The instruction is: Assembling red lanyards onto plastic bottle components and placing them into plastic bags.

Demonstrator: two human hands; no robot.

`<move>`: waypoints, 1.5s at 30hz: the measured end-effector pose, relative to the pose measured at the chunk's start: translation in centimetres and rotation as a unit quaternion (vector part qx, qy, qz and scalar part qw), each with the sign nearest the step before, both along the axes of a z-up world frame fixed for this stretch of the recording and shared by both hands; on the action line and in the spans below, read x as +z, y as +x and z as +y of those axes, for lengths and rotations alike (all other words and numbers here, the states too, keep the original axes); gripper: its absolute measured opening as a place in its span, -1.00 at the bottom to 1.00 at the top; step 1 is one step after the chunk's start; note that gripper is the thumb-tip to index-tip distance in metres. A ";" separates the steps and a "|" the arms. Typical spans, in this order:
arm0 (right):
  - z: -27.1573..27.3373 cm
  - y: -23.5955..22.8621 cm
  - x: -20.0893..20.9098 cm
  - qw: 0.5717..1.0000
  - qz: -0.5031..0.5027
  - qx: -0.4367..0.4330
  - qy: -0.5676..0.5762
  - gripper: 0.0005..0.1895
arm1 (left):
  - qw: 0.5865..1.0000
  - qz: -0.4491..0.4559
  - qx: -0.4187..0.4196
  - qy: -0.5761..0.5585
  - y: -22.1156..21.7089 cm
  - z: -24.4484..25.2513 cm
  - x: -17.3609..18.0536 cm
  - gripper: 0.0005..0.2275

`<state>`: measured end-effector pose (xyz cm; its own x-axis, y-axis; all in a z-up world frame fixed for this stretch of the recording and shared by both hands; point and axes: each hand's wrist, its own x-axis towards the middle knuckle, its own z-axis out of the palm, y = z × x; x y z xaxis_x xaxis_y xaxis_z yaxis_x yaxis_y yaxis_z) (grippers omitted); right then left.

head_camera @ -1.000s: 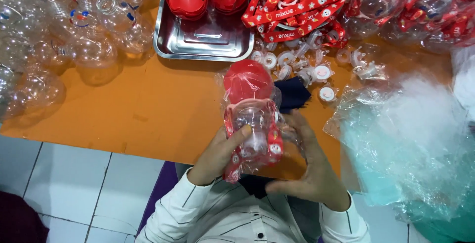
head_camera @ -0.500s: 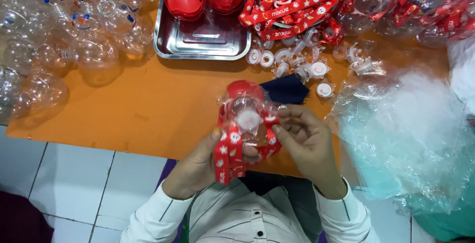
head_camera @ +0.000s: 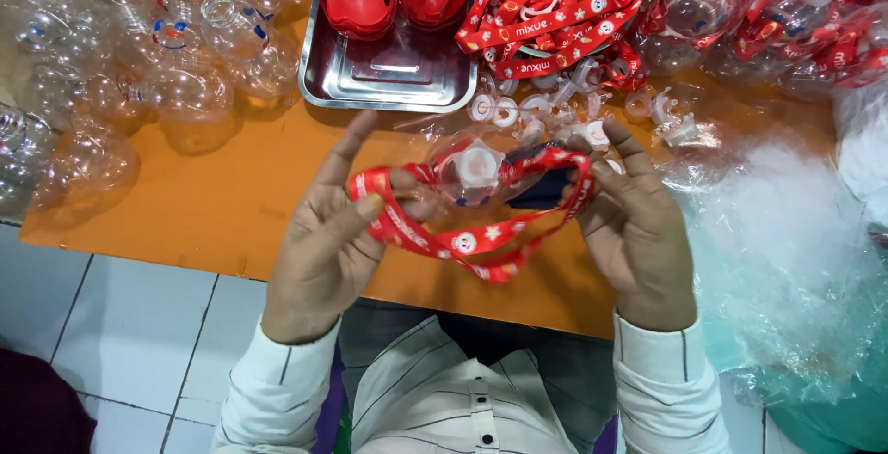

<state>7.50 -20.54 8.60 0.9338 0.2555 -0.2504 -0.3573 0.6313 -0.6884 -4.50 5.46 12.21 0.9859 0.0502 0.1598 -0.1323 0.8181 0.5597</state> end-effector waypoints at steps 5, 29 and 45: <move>-1.3 0.7 0.6 0.997 0.032 -0.007 0.063 -0.49 | 0.997 -0.025 0.028 -0.064 0.8 1.3 0.2 -0.31; 4.6 -2.4 1.7 0.572 -0.512 -0.110 -0.632 -0.24 | 0.976 -0.049 0.030 -0.210 3.6 -1.1 2.4 -0.27; 5.7 0.4 1.9 0.491 -0.651 0.022 -0.579 -0.61 | 0.859 -0.094 0.136 0.485 3.0 -0.1 1.1 -0.21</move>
<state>7.86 -14.83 10.51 0.4953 0.6721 0.5504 0.8649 -0.4406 -0.2404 -1.47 5.37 13.27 0.9112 0.0280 0.4111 -0.4068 -0.0972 0.9083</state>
